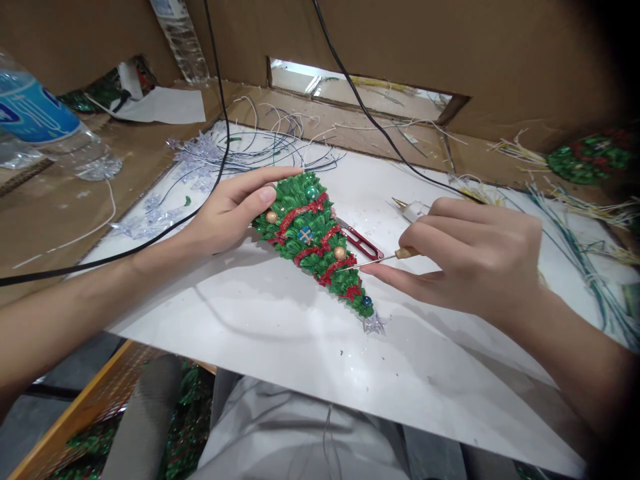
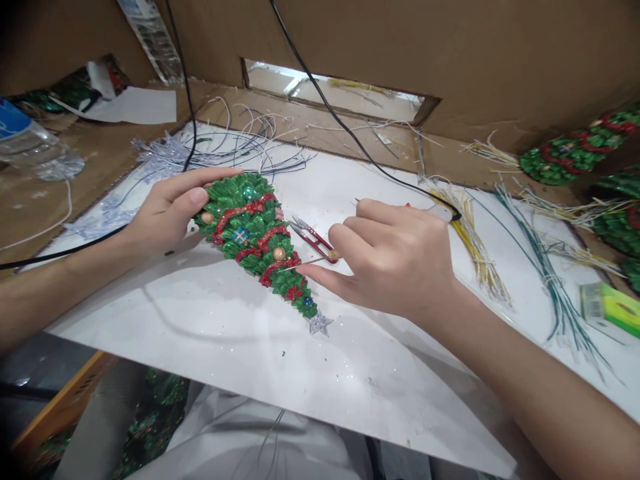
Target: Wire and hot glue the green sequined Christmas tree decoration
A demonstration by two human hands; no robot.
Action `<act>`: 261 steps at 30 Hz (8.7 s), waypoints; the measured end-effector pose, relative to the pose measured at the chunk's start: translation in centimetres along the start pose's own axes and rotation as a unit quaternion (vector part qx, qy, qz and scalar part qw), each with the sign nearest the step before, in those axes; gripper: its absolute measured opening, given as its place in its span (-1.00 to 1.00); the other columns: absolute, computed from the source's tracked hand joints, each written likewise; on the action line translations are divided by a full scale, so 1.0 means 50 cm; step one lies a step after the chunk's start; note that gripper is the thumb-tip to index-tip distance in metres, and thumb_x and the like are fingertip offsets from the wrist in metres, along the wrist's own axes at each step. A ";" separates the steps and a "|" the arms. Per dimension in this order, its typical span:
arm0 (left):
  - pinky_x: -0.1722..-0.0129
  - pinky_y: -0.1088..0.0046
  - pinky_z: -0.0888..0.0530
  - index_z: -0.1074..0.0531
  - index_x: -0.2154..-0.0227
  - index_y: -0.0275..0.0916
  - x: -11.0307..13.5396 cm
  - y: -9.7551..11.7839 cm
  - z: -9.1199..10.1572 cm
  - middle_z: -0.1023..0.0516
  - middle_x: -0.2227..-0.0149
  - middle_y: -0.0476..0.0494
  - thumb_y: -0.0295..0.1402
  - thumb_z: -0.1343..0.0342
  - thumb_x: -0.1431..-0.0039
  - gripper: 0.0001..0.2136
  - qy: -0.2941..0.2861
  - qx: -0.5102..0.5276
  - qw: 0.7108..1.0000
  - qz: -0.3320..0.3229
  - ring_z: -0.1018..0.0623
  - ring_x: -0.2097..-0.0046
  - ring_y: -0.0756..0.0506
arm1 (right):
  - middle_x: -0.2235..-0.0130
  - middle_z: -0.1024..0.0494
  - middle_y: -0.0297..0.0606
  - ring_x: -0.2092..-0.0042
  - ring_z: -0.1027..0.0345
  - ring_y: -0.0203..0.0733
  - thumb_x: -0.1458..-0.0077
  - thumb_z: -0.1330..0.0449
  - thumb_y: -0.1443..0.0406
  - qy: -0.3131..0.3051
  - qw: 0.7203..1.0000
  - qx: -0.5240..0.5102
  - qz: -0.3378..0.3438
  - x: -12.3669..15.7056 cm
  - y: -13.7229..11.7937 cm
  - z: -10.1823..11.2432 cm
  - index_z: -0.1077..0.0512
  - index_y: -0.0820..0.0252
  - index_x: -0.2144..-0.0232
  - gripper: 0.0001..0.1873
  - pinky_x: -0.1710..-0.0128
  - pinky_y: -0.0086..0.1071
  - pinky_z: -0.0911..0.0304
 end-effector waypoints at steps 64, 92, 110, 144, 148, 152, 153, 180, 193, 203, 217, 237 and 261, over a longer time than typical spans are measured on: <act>-0.12 0.06 -0.46 -0.48 -0.08 0.02 -0.001 0.002 -0.009 -0.56 -0.11 -0.07 -0.06 -0.04 -0.29 -0.63 -0.014 0.055 0.998 -0.022 -0.54 -0.08 -0.26 | 0.66 -0.29 -0.36 0.62 0.03 -0.36 -0.35 0.03 0.17 -0.224 0.959 -0.028 0.173 -0.051 0.000 -0.006 -0.25 0.19 0.62 -0.51 0.51 -0.32 0.27; -0.13 0.08 -0.45 -0.48 -0.06 0.07 -0.006 0.013 -0.003 -0.57 -0.09 0.02 -0.06 0.01 -0.31 -0.66 -0.018 0.003 0.999 -0.041 -0.53 -0.10 -0.27 | 0.52 -0.43 -0.36 0.58 -0.20 -0.32 -0.19 -0.06 0.45 -0.179 0.983 -0.032 0.033 0.023 -0.075 0.060 -0.39 0.22 0.40 -0.85 0.55 -0.33 0.22; -0.08 0.08 -0.47 -0.47 -0.06 0.07 -0.011 0.009 -0.003 -0.57 -0.06 0.14 0.02 0.02 -0.31 -0.62 -0.018 0.003 0.998 -0.068 -0.52 -0.08 -0.22 | 0.46 -0.50 -0.27 0.55 -0.37 -0.22 -0.23 -0.03 0.43 -0.143 0.962 -0.108 -0.206 0.054 -0.170 0.081 -0.41 0.31 0.31 -0.85 0.64 -0.30 -0.02; -0.08 0.31 -0.48 -0.48 -0.08 -0.13 -0.014 0.001 0.001 -0.58 -0.09 -0.10 -0.09 0.04 -0.36 -0.62 0.009 -0.044 0.992 -0.118 -0.56 -0.09 -0.14 | 0.48 -0.51 -0.30 0.56 -0.33 -0.26 -0.30 0.02 0.31 -0.173 0.917 -0.151 -0.326 0.057 -0.175 0.080 -0.32 0.19 0.28 -0.86 0.58 -0.42 -0.06; -0.10 0.28 -0.48 -0.48 -0.08 -0.14 -0.014 0.002 0.000 -0.57 -0.10 -0.11 -0.07 0.03 -0.36 -0.60 0.009 -0.042 0.993 -0.109 -0.55 -0.10 -0.16 | 0.46 -0.52 -0.23 0.50 -0.38 -0.22 -0.33 0.07 0.28 -0.196 0.919 -0.138 -0.314 0.055 -0.164 0.082 -0.37 0.20 0.31 -0.75 0.52 -0.39 -0.10; -0.11 0.29 -0.47 -0.47 -0.09 -0.13 -0.015 0.003 -0.001 -0.57 -0.10 -0.10 -0.08 0.04 -0.37 -0.61 0.007 -0.046 0.992 -0.117 -0.55 -0.11 -0.15 | 0.40 -0.55 -0.23 0.46 -0.43 -0.20 -0.30 0.02 0.27 -0.184 0.926 -0.135 -0.302 0.054 -0.152 0.079 -0.36 0.21 0.26 -0.81 0.53 -0.39 -0.12; -0.12 0.28 -0.47 -0.47 -0.09 -0.13 -0.015 0.003 0.000 -0.57 -0.10 -0.10 -0.08 0.04 -0.37 -0.61 0.006 -0.049 0.992 -0.118 -0.55 -0.11 -0.15 | 0.39 -0.56 -0.23 0.45 -0.45 -0.19 -0.29 0.00 0.28 -0.174 0.927 -0.138 -0.301 0.054 -0.148 0.079 -0.35 0.22 0.24 -0.84 0.53 -0.39 -0.12; -0.05 0.30 -0.51 -0.49 -0.07 -0.15 -0.014 0.004 -0.001 -0.59 -0.07 -0.12 -0.07 0.04 -0.36 -0.60 0.017 -0.037 0.993 -0.115 -0.57 -0.06 -0.14 | 0.38 -0.60 -0.26 0.35 -0.46 -0.16 -0.30 -0.02 0.10 -0.192 0.951 -0.122 -0.209 0.034 -0.051 0.046 -0.47 0.15 0.25 -0.68 0.45 -0.37 -0.06; -0.13 0.14 -0.48 -0.49 -0.06 -0.12 -0.014 0.001 -0.001 -0.58 -0.08 -0.12 -0.04 0.03 -0.34 -0.60 0.020 -0.030 0.994 -0.104 -0.55 -0.10 -0.19 | 0.41 -0.57 -0.27 0.42 -0.41 -0.18 -0.27 -0.02 0.13 -0.212 0.938 -0.158 -0.224 0.034 -0.044 0.030 -0.41 0.15 0.29 -0.74 0.47 -0.37 -0.01; -0.10 0.24 -0.49 -0.49 -0.07 -0.15 -0.013 0.003 -0.001 -0.59 -0.07 -0.12 -0.08 0.04 -0.36 -0.60 0.024 -0.041 0.992 -0.113 -0.56 -0.08 -0.16 | 0.43 -0.55 -0.26 0.43 -0.40 -0.21 -0.34 0.07 0.11 -0.241 0.928 -0.186 -0.214 0.045 -0.042 0.026 -0.44 0.16 0.36 -0.60 0.46 -0.36 -0.03; -0.14 0.13 -0.47 -0.50 -0.05 -0.16 -0.014 0.005 -0.002 -0.59 -0.07 -0.13 -0.04 0.02 -0.34 -0.59 0.019 -0.020 0.993 -0.115 -0.56 -0.08 -0.19 | 0.53 -0.45 -0.35 0.52 -0.29 -0.28 -0.34 0.04 0.10 -0.222 0.925 -0.213 -0.223 0.043 -0.051 0.024 -0.41 0.15 0.37 -0.64 0.51 -0.38 0.01; -0.02 0.28 -0.55 -0.50 -0.04 -0.20 -0.019 0.001 -0.002 -0.62 -0.03 -0.11 -0.08 0.09 -0.39 -0.58 0.018 -0.044 0.987 -0.154 -0.59 -0.03 -0.12 | 0.40 -0.60 -0.32 0.44 -0.42 -0.26 -0.24 -0.11 0.24 -0.164 0.941 -0.234 -0.181 0.033 -0.056 0.023 -0.39 0.16 0.29 -0.87 0.48 -0.41 0.00; -0.10 0.11 -0.51 -0.47 -0.08 -0.17 -0.016 -0.009 -0.002 -0.58 -0.07 -0.09 -0.10 0.12 -0.41 -0.60 0.007 -0.040 0.987 -0.156 -0.57 -0.07 -0.18 | 0.39 -0.58 -0.34 0.41 -0.40 -0.29 -0.36 0.01 0.17 -0.148 0.986 -0.061 -0.052 0.007 -0.042 0.039 -0.54 0.16 0.35 -0.61 0.50 -0.35 0.10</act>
Point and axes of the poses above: each hand's wrist, its own x-axis away from the middle knuckle, its own z-axis out of the back of the hand, y = z × x, the point moved 3 cm from there along -x, towards the middle knuckle
